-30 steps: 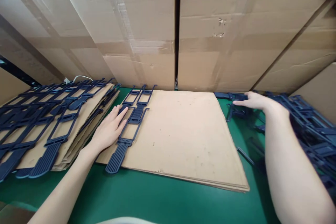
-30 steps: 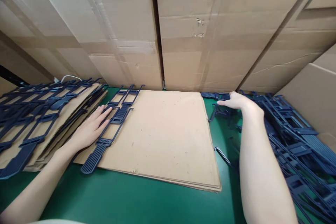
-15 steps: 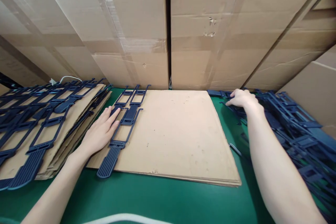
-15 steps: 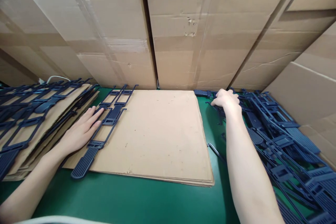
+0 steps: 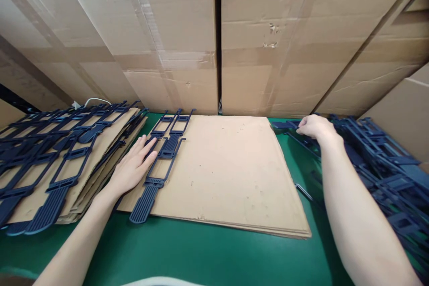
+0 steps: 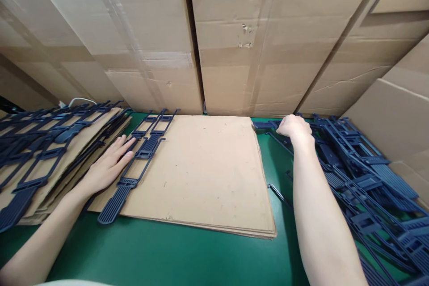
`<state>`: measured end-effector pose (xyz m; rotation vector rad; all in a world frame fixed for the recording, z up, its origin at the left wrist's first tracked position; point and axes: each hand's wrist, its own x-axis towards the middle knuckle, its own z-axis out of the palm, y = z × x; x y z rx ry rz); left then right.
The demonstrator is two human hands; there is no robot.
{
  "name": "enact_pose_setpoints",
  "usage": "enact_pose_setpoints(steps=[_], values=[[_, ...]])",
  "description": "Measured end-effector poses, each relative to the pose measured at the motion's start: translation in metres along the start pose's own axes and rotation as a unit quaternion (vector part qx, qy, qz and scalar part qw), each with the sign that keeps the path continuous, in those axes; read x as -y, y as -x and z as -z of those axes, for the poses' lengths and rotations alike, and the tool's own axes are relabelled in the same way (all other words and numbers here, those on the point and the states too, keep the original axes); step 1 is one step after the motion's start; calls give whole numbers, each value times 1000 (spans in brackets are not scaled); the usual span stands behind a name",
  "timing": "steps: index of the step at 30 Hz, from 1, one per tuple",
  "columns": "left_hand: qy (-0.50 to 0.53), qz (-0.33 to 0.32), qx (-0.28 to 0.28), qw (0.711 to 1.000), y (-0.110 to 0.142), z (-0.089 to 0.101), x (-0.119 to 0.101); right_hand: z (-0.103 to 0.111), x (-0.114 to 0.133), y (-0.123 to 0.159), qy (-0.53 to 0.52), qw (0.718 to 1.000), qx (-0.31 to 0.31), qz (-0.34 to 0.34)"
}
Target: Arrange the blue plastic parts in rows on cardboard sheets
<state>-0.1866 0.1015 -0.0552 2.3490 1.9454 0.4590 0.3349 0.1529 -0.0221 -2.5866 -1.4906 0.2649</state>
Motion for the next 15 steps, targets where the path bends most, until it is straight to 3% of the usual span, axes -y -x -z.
enact_pose_setpoints(steps=[7, 15], values=[[-3, -1, 1, 1000, 1, 1, 0, 8, -2, 5, -66, 995, 39, -58], [-16, -1, 8, 1000, 0, -1, 1, 38, -10, 13, -110, 993, -19, -29]])
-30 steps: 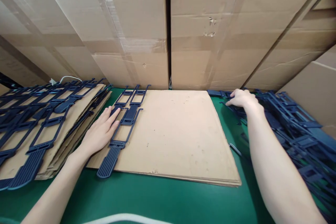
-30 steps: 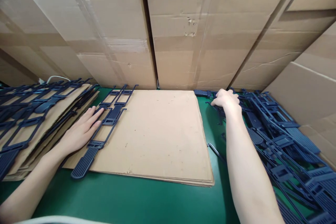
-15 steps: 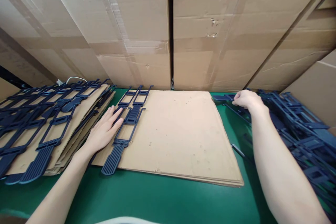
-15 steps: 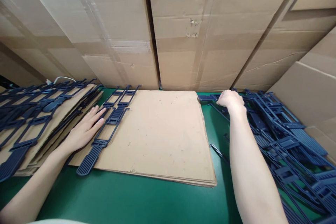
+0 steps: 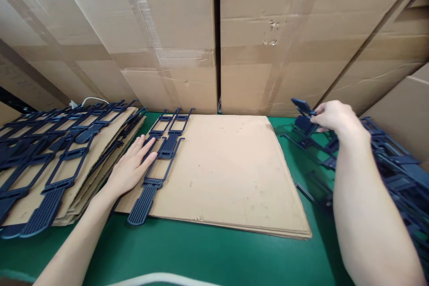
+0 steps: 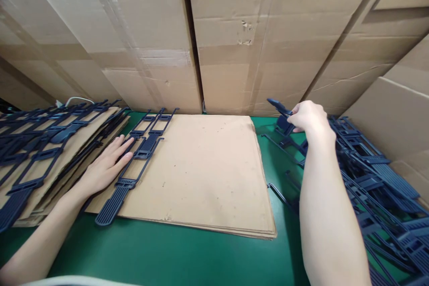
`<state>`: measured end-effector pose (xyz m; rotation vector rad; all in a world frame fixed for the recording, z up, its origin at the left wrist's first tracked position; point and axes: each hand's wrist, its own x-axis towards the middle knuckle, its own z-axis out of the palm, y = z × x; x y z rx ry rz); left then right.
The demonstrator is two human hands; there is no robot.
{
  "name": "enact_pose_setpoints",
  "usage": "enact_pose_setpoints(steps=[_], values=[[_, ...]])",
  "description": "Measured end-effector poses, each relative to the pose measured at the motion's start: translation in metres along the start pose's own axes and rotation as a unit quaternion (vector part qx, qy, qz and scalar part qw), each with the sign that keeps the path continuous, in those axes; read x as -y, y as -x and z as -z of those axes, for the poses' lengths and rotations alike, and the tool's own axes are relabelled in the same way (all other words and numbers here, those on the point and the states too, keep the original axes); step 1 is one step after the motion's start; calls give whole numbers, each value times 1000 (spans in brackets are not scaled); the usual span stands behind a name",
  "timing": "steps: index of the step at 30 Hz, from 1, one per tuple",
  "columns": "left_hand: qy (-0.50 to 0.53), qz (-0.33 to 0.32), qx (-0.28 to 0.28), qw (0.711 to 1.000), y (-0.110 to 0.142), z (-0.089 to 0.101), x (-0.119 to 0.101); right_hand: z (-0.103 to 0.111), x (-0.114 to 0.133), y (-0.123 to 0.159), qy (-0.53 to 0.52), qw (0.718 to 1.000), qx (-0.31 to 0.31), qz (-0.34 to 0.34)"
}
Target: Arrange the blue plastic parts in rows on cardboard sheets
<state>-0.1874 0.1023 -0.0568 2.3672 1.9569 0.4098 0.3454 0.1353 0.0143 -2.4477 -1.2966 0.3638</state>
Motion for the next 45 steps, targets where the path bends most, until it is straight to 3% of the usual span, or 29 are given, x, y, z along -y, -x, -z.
enact_pose_setpoints(steps=[3, 10, 15, 18, 23, 25, 36, 40, 45], values=[[-1, -1, -1, 1000, 0, 0, 0, 10, 5, 6, 15, 999, -40, 30], [-7, -5, -5, 1000, 2, 1, -1, 27, 40, 50, 58, 970, -149, 182], [-14, -8, -12, 1000, 1, 1, -2, 27, 69, 84, 17, 945, -147, 292], [-15, -8, -11, 1000, 1, 1, -4, 19, 83, 98, 26, 921, -95, 377], [-20, -10, -13, 1000, 1, 1, -4, -4, 102, 112, 45, 870, 92, 483], [-21, -11, -14, 1000, 1, 1, -3, -11, 107, 115, 26, 853, 111, 509], [-21, -8, -15, 1000, 1, 2, -6, -15, 111, 120, -11, 835, 95, 542], [-6, -10, -11, 1000, 0, 2, -3, -12, 109, 119, 3, 825, 140, 547], [24, 9, 8, 1000, -4, 7, -2, -5, 103, 114, -3, 839, 167, 517]])
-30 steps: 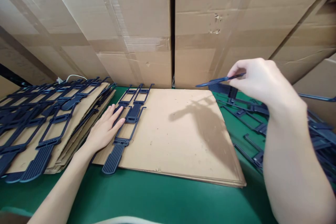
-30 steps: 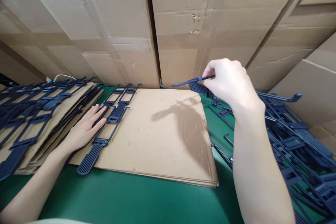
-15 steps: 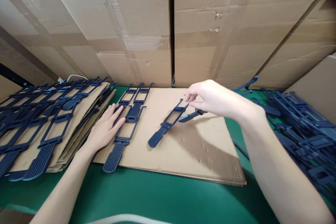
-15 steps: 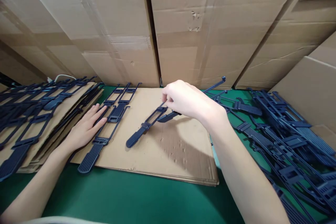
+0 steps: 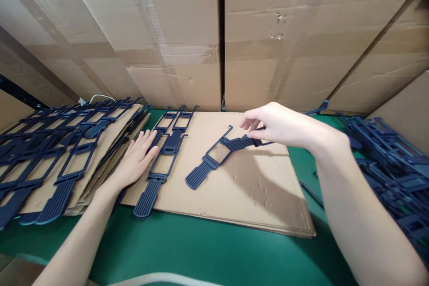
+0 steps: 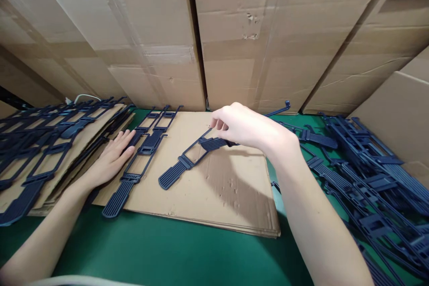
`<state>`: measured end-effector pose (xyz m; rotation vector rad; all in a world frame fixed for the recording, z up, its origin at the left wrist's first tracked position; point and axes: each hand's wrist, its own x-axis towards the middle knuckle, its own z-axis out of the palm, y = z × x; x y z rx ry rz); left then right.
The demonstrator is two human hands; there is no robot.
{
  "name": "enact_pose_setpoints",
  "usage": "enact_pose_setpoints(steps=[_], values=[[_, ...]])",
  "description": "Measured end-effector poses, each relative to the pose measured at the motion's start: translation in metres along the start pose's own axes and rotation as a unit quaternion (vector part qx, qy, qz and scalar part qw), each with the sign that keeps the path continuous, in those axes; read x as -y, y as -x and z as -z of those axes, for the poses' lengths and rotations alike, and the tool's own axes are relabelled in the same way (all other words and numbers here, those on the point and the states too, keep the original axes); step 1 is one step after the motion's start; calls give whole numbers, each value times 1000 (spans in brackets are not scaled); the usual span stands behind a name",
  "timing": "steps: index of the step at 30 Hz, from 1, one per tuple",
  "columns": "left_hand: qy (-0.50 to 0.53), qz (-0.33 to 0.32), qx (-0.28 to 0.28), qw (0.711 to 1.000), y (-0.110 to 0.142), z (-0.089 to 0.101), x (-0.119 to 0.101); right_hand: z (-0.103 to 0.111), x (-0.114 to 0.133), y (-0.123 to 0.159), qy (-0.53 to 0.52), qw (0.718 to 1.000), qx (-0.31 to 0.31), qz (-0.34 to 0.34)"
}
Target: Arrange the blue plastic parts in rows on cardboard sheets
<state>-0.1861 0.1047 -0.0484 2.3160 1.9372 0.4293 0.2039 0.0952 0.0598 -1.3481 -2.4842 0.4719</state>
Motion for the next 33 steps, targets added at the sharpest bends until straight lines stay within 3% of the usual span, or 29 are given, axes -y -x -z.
enact_pose_setpoints(steps=[3, 6, 9, 11, 17, 24, 29, 33], values=[[11, -37, -51, 998, 7, 9, -18, 3, -4, 3, -13, 1000, 17, -10], [14, -118, -118, 986, 27, 15, -53, 7, -9, 7, -13, 999, 13, -28], [5, -205, -22, 978, 49, 13, -88, 13, -12, 10, -4, 999, -1, -50], [-7, -225, 16, 974, 58, 9, -102, 16, -14, 13, 2, 998, -16, -54], [-27, -230, 28, 972, 61, 0, -109, 24, -19, 19, 19, 998, -29, -57], [-78, -235, 38, 968, 63, 8, -121, 28, -16, 21, 4, 998, -27, -60], [-80, -246, 7, 966, 60, 14, -128, 30, -15, 22, -4, 999, -22, -48], [-69, -221, 8, 973, 55, 14, -127, 31, -14, 25, -13, 998, -41, -49]])
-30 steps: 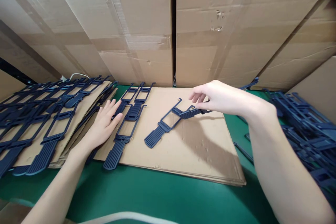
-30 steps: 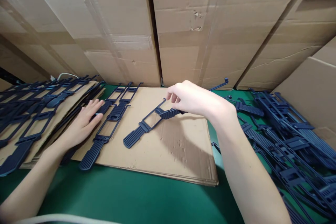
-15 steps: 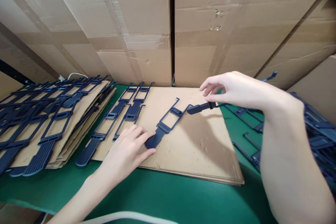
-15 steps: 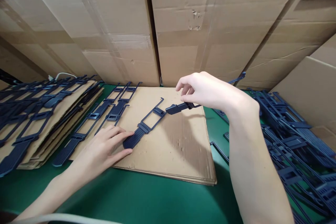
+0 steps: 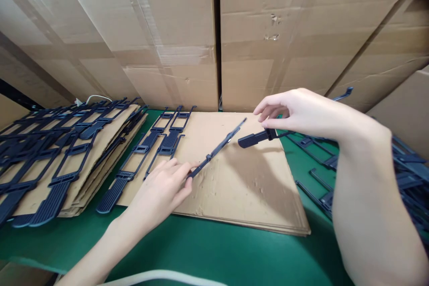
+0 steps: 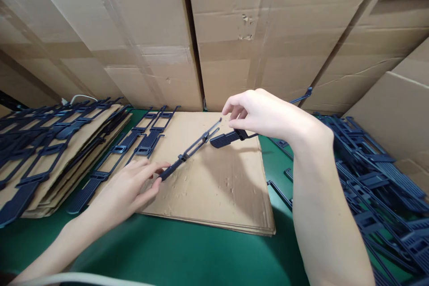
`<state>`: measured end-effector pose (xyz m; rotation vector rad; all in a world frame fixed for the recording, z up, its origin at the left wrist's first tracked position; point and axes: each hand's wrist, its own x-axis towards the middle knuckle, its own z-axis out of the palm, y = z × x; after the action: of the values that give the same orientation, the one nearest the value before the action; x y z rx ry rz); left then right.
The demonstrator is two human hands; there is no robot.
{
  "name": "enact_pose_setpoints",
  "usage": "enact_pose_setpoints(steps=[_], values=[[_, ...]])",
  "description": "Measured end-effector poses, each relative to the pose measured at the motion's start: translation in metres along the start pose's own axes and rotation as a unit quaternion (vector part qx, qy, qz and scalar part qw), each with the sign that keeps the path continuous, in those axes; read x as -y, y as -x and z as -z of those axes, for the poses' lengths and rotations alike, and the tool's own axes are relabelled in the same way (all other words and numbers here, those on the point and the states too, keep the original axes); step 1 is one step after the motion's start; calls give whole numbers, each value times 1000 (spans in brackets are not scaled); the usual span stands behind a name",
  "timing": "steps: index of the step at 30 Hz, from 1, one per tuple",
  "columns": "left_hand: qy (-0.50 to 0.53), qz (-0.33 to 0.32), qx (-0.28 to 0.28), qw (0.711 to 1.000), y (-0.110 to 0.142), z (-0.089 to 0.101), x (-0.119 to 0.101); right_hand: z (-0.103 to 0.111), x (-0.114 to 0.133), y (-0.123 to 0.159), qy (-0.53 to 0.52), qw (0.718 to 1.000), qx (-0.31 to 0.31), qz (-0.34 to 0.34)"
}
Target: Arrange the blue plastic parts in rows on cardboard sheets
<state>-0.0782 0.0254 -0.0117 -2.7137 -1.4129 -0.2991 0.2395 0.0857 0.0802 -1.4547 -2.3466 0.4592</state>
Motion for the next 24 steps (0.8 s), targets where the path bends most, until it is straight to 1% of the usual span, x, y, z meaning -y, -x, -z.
enact_pose_setpoints(steps=[4, 7, 12, 16, 20, 22, 24], values=[[22, 39, -5, 999, -4, -5, 7, 2, -2, 2, 0, 1000, -2, -2], [42, 48, -4, 998, -7, -8, 12, 3, -2, 2, 2, 1000, 0, -3], [38, 37, 33, 998, -8, -13, 14, 0, 3, 0, 13, 1000, -2, 1], [43, 38, 37, 998, -8, -14, 6, -1, 7, -1, 22, 1000, 2, 10], [21, 21, 48, 998, -11, -17, -2, -1, 7, -1, 23, 1000, 2, 10], [5, -1, 44, 999, -13, -17, 0, 0, 6, -1, 20, 1000, 4, 6], [-19, -20, 25, 999, -18, -15, 6, 1, 5, 0, 17, 1000, 5, 6]])
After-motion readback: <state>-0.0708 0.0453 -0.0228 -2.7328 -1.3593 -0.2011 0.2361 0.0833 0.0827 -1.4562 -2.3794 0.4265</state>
